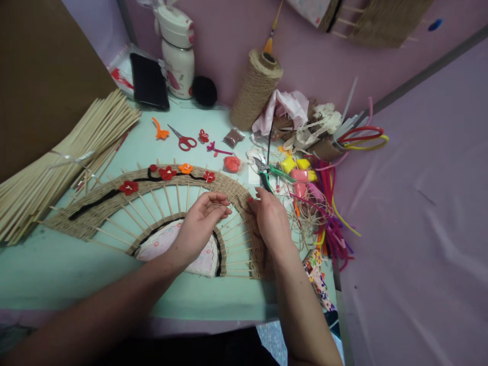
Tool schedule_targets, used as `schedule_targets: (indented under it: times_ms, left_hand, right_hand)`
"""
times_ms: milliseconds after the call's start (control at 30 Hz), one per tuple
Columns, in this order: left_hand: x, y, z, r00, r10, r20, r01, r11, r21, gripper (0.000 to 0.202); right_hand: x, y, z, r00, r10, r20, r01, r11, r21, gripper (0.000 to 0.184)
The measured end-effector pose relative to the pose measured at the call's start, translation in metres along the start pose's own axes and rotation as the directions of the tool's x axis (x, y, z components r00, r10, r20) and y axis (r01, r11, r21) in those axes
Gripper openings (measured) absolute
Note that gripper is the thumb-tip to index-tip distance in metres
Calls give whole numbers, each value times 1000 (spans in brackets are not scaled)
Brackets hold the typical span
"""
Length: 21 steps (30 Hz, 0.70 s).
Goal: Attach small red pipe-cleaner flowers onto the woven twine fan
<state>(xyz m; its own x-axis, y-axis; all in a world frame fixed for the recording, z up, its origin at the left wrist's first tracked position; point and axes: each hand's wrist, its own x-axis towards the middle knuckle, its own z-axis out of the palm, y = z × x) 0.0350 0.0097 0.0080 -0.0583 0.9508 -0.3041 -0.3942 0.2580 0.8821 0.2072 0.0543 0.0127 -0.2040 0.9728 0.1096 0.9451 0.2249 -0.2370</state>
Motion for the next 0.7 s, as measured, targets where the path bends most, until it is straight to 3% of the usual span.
schedule_targets:
  times_ms: [300, 700]
  left_hand:
    - [0, 0, 0, 1000, 6, 4, -6, 1000, -9, 14]
    - [0, 0, 0, 1000, 16, 0, -16, 1000, -7, 14]
  right_hand:
    - [-20, -6, -2, 996, -87, -10, 87, 996, -15, 36]
    - [-20, -5, -2, 995, -71, -74, 72, 997, 5, 34]
